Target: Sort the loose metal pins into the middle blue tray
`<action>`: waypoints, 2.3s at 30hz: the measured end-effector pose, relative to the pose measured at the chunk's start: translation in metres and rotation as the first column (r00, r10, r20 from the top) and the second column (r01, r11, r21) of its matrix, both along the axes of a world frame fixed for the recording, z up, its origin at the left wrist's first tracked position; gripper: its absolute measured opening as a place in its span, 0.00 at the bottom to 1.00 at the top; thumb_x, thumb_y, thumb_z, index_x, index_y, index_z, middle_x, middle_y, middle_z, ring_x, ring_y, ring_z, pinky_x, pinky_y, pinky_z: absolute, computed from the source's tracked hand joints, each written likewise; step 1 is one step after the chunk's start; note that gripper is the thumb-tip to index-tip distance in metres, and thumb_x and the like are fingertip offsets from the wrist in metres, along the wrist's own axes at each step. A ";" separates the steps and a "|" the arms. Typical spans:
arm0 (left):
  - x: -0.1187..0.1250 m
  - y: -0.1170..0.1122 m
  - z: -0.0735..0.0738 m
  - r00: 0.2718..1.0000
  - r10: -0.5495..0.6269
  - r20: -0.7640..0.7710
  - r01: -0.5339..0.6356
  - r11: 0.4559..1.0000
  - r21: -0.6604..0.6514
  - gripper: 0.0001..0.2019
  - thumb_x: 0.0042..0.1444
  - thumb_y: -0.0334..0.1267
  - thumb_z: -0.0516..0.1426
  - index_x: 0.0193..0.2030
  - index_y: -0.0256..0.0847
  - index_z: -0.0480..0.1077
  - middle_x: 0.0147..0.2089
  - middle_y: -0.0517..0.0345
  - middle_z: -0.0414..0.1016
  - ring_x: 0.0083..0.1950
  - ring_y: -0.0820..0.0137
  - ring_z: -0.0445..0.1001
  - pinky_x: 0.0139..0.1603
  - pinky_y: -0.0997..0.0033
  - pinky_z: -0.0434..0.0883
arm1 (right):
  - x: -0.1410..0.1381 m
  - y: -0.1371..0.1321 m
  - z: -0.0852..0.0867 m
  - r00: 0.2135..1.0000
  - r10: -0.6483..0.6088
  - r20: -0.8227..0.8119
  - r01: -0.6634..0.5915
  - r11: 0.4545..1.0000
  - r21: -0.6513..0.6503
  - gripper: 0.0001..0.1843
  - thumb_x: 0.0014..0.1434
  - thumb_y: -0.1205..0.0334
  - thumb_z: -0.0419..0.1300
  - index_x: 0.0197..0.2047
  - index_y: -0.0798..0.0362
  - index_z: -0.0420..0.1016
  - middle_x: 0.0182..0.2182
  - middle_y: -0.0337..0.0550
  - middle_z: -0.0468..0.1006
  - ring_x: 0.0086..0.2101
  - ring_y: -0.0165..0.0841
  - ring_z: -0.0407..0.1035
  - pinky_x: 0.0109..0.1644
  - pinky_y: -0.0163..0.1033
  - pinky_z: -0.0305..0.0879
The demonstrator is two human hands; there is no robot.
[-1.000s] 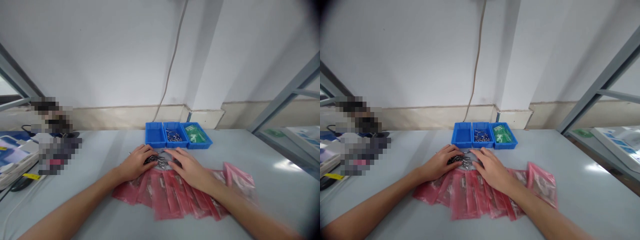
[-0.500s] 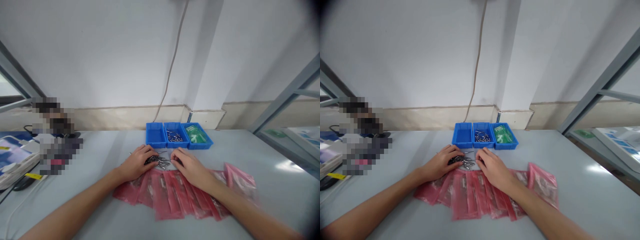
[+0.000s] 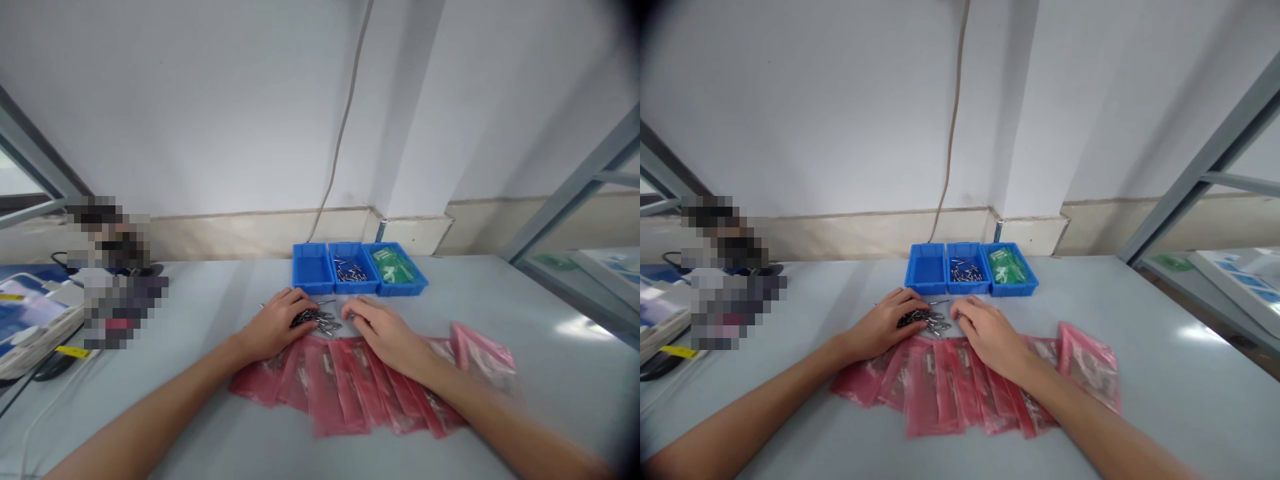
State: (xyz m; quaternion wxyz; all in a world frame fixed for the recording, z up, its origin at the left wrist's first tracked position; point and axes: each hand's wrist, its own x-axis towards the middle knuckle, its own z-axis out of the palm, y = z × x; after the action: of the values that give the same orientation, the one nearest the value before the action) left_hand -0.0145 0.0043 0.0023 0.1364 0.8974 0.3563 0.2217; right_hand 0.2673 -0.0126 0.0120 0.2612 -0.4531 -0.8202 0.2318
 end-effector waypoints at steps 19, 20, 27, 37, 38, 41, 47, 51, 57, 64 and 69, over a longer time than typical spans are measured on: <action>0.000 0.001 -0.001 1.000 0.008 -0.006 -0.008 1.000 0.000 0.14 0.77 0.46 0.58 0.62 0.46 0.75 0.58 0.51 0.75 0.59 0.57 0.73 0.65 0.50 0.72 | 0.007 0.007 -0.007 0.989 -0.073 -0.126 0.072 0.997 -0.012 0.13 0.77 0.57 0.53 0.47 0.45 0.79 0.46 0.43 0.84 0.48 0.44 0.78 0.54 0.48 0.69; 0.000 0.001 -0.001 1.000 0.015 -0.009 -0.015 1.000 -0.004 0.14 0.76 0.46 0.58 0.62 0.46 0.75 0.58 0.50 0.75 0.59 0.57 0.73 0.65 0.50 0.72 | 0.006 0.007 -0.006 0.988 -0.064 -0.139 0.064 0.998 -0.002 0.14 0.78 0.56 0.52 0.46 0.45 0.79 0.45 0.44 0.83 0.47 0.43 0.77 0.54 0.48 0.69; 0.001 0.000 0.000 1.000 0.017 -0.010 -0.017 1.000 -0.014 0.13 0.76 0.45 0.58 0.61 0.46 0.75 0.58 0.51 0.75 0.59 0.57 0.73 0.65 0.50 0.72 | 0.003 0.005 -0.003 0.973 -0.126 -0.193 0.123 0.992 -0.030 0.14 0.78 0.55 0.52 0.39 0.47 0.71 0.35 0.40 0.78 0.37 0.39 0.73 0.45 0.43 0.66; 0.000 0.000 0.000 1.000 0.018 0.000 -0.018 1.000 -0.021 0.13 0.76 0.45 0.59 0.62 0.47 0.75 0.59 0.52 0.75 0.59 0.58 0.73 0.65 0.51 0.72 | 0.002 0.000 0.002 0.958 -0.204 -0.200 0.197 0.979 -0.056 0.13 0.78 0.51 0.52 0.42 0.46 0.71 0.34 0.36 0.76 0.35 0.37 0.70 0.42 0.41 0.64; 0.000 0.000 0.000 1.000 0.023 -0.003 -0.023 0.999 -0.023 0.13 0.76 0.46 0.59 0.62 0.47 0.75 0.59 0.52 0.75 0.59 0.58 0.72 0.64 0.50 0.72 | 0.001 0.000 0.002 0.960 -0.198 -0.196 0.195 0.980 -0.036 0.13 0.79 0.53 0.51 0.43 0.46 0.71 0.36 0.37 0.77 0.37 0.38 0.71 0.44 0.42 0.65; 0.000 0.000 -0.001 1.000 0.028 -0.012 -0.028 0.999 -0.026 0.13 0.76 0.46 0.59 0.62 0.48 0.75 0.59 0.52 0.74 0.59 0.57 0.72 0.64 0.50 0.72 | 0.000 0.001 0.001 0.963 -0.186 -0.194 0.187 0.982 -0.013 0.10 0.79 0.57 0.51 0.47 0.47 0.71 0.40 0.40 0.78 0.41 0.39 0.73 0.47 0.44 0.66; 0.000 0.000 -0.002 1.000 0.025 -0.006 -0.025 0.999 -0.023 0.13 0.76 0.46 0.58 0.62 0.48 0.75 0.58 0.52 0.75 0.58 0.58 0.72 0.63 0.51 0.72 | 0.000 0.000 -0.001 0.974 -0.141 -0.175 0.154 0.986 0.058 0.06 0.77 0.62 0.53 0.48 0.47 0.71 0.41 0.41 0.75 0.41 0.40 0.72 0.48 0.45 0.67; 0.000 0.000 -0.002 1.000 0.025 -0.001 -0.025 0.999 -0.027 0.12 0.76 0.45 0.59 0.61 0.47 0.75 0.57 0.52 0.75 0.58 0.58 0.73 0.63 0.50 0.73 | 0.001 0.000 -0.001 0.982 -0.102 -0.161 0.123 0.985 0.125 0.07 0.77 0.65 0.52 0.45 0.47 0.70 0.44 0.43 0.74 0.43 0.40 0.71 0.50 0.45 0.67; 0.000 -0.001 -0.001 1.000 0.029 0.001 -0.029 0.999 -0.028 0.13 0.76 0.46 0.59 0.62 0.48 0.75 0.58 0.52 0.75 0.59 0.57 0.73 0.64 0.50 0.72 | 0.003 0.006 -0.001 0.968 -0.119 -0.219 0.147 0.982 0.116 0.08 0.77 0.61 0.54 0.44 0.47 0.72 0.41 0.43 0.75 0.41 0.40 0.70 0.48 0.44 0.67; 0.001 0.000 0.000 1.000 0.018 0.006 -0.018 1.000 -0.006 0.14 0.76 0.47 0.58 0.61 0.46 0.75 0.58 0.50 0.75 0.59 0.56 0.73 0.66 0.48 0.71 | 0.005 0.009 -0.007 0.960 -0.189 -0.206 0.179 0.982 -0.066 0.16 0.79 0.51 0.49 0.42 0.46 0.72 0.33 0.37 0.75 0.34 0.38 0.70 0.39 0.41 0.64; 0.002 -0.001 0.002 1.000 0.022 0.003 -0.022 1.000 -0.011 0.14 0.76 0.47 0.58 0.61 0.45 0.75 0.58 0.49 0.76 0.58 0.56 0.73 0.63 0.49 0.73 | 0.003 0.007 -0.007 0.958 -0.178 -0.225 0.178 0.984 -0.021 0.13 0.79 0.52 0.49 0.46 0.46 0.71 0.36 0.39 0.77 0.37 0.39 0.72 0.42 0.42 0.67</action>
State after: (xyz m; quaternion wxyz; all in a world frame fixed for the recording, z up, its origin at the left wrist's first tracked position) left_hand -0.0126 0.0031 0.0044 0.1397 0.8922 0.3671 0.2228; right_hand 0.2704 -0.0055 0.0052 0.3726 -0.4956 -0.7410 0.2578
